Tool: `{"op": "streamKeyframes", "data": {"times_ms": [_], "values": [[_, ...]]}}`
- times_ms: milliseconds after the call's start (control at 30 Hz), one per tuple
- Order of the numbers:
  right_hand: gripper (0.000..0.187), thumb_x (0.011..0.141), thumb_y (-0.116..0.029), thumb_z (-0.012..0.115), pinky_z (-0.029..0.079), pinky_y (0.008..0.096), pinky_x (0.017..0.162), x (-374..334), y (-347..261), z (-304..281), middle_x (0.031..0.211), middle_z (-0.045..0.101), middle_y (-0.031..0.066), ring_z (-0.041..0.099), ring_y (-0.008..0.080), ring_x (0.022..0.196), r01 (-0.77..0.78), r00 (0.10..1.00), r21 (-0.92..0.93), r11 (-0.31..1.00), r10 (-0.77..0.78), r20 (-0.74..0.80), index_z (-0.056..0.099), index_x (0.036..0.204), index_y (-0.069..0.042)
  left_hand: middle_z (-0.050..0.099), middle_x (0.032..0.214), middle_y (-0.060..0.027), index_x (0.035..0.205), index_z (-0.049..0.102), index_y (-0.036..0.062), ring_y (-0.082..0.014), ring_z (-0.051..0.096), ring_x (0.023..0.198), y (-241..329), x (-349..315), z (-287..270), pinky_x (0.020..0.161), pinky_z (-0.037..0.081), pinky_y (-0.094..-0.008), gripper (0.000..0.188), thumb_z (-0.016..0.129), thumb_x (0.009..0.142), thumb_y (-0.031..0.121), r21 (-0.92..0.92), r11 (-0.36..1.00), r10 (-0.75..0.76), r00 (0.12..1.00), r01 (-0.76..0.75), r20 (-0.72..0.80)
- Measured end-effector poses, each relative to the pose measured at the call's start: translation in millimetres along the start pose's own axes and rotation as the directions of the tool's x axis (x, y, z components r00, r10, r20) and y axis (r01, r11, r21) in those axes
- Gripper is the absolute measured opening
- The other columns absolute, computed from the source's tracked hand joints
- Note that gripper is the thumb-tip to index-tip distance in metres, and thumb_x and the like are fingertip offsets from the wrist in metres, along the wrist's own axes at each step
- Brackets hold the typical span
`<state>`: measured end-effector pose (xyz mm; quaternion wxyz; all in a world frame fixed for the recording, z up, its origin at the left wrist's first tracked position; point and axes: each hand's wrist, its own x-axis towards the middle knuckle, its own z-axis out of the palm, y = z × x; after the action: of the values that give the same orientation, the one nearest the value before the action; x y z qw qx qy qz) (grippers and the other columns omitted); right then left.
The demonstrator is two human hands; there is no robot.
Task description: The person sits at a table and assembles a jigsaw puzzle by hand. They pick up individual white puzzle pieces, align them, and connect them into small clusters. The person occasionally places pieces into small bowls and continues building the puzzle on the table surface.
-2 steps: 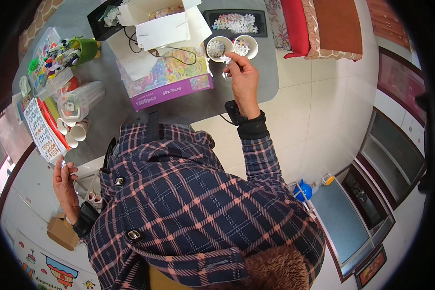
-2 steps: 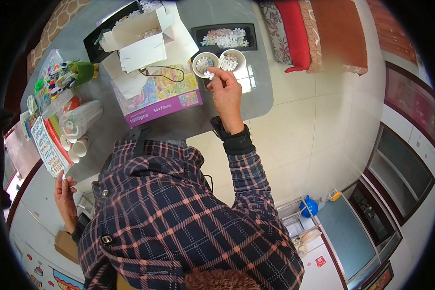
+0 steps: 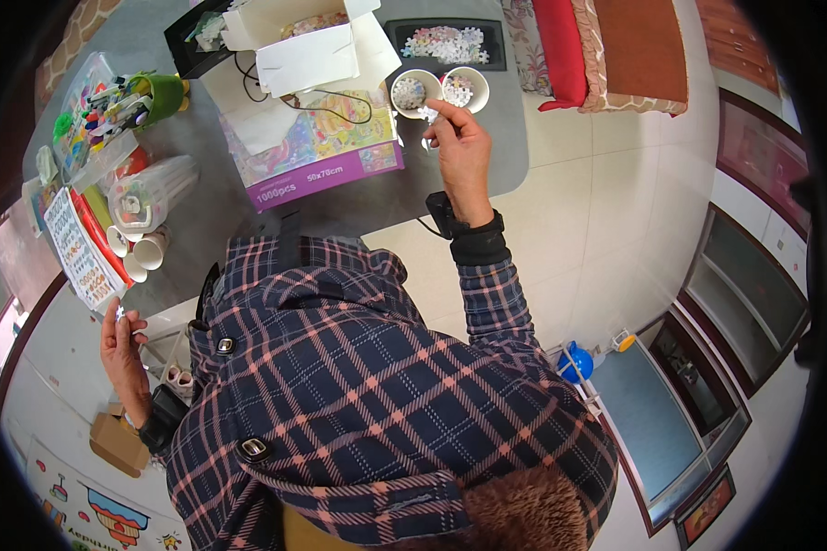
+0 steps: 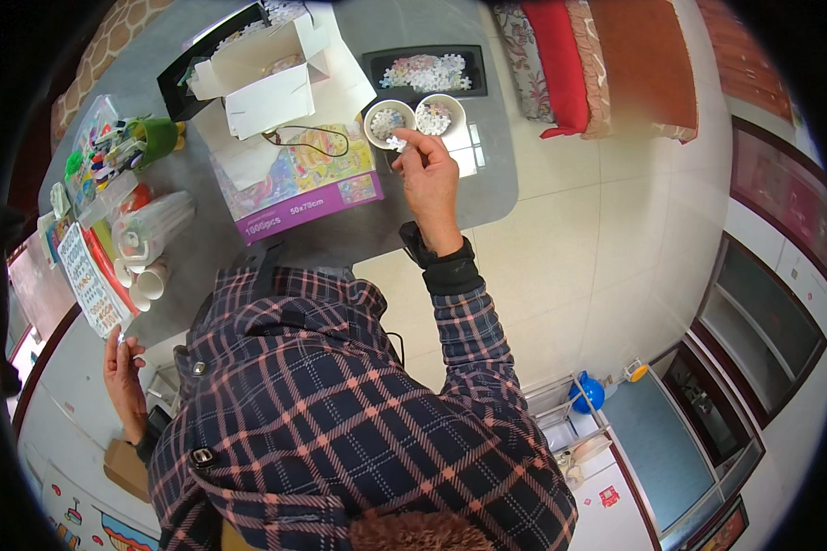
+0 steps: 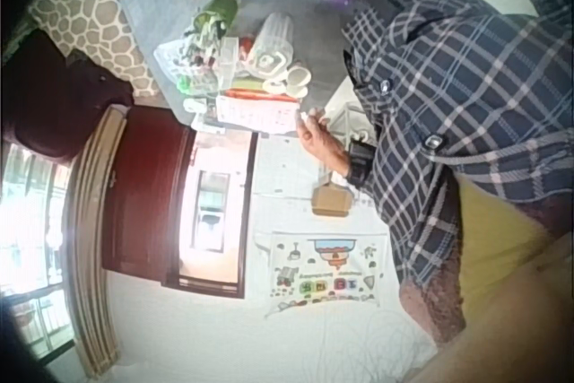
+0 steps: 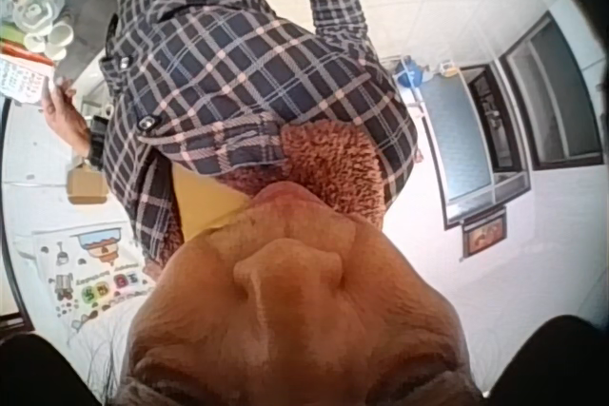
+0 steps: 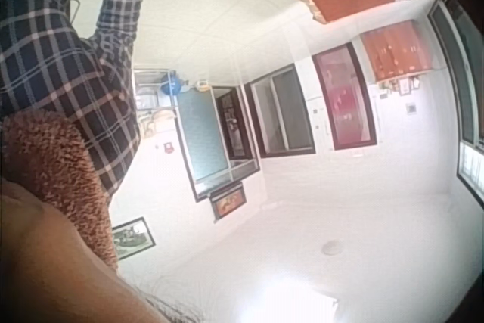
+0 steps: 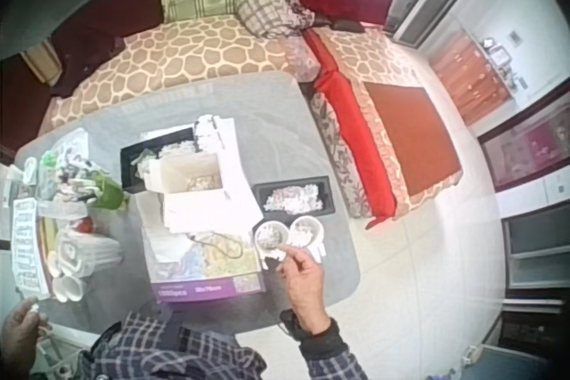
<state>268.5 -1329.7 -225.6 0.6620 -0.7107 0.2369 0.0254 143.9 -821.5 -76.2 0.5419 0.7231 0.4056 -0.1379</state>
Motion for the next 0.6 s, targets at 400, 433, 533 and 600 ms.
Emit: {"op": "streamKeyframes", "data": {"times_ms": [400,433,533,600], "values": [[0.022,0.09,-0.004,0.052,0.043,0.02,0.062,-11.9,12.8,-25.2,0.079,0.061,0.0021,0.056,0.0069,0.068,-0.062,0.987,0.09,0.994,0.075,-0.144,0.066,0.106,0.0,0.067,0.098,-0.0045,0.134,0.051,0.0049,-0.0079,0.06,0.08,-10.8,-3.7,-1.8,0.063,0.045,-0.018,0.04,0.056,0.096,0.015,0.035,0.999,-0.008,1.0,0.008,-0.017],[0.022,0.09,-0.004,0.052,0.042,0.0199,0.062,-11.8,13.7,-27.5,0.078,0.061,0.0021,0.056,0.0069,0.068,-0.064,0.985,0.093,0.994,0.077,-0.153,0.066,0.107,0.0,0.067,0.098,-0.0044,0.134,0.051,0.0049,-0.0079,0.06,0.08,-10.3,-4.0,-1.4,0.063,0.045,-0.0179,0.04,0.056,0.096,0.015,0.037,0.999,-0.007,1.0,0.007,-0.016],[0.022,0.09,-0.003,0.052,0.042,0.0199,0.061,-11.7,14.8,-33.8,0.078,0.062,0.0021,0.056,0.0067,0.068,-0.055,0.983,0.086,0.995,0.069,-0.17,0.066,0.106,0.0,0.067,0.098,-0.0043,0.134,0.051,0.0048,-0.0078,0.06,0.08,-10.9,-4.8,-0.6,0.063,0.045,-0.0177,0.039,0.056,0.096,0.014,0.037,0.999,-0.008,1.0,0.008,-0.017],[0.022,0.09,-0.004,0.052,0.042,0.02,0.061,-9.7,15.1,-35.0,0.078,0.062,0.002,0.056,0.0066,0.068,-0.061,0.982,0.085,0.994,0.075,-0.174,0.066,0.106,0.0,0.067,0.098,-0.0043,0.133,0.052,0.0048,-0.0077,0.06,0.08,-9.0,-3.8,-0.4,0.063,0.045,-0.0176,0.039,0.056,0.096,0.014,0.043,0.999,-0.018,1.0,0.019,-0.024]]}}
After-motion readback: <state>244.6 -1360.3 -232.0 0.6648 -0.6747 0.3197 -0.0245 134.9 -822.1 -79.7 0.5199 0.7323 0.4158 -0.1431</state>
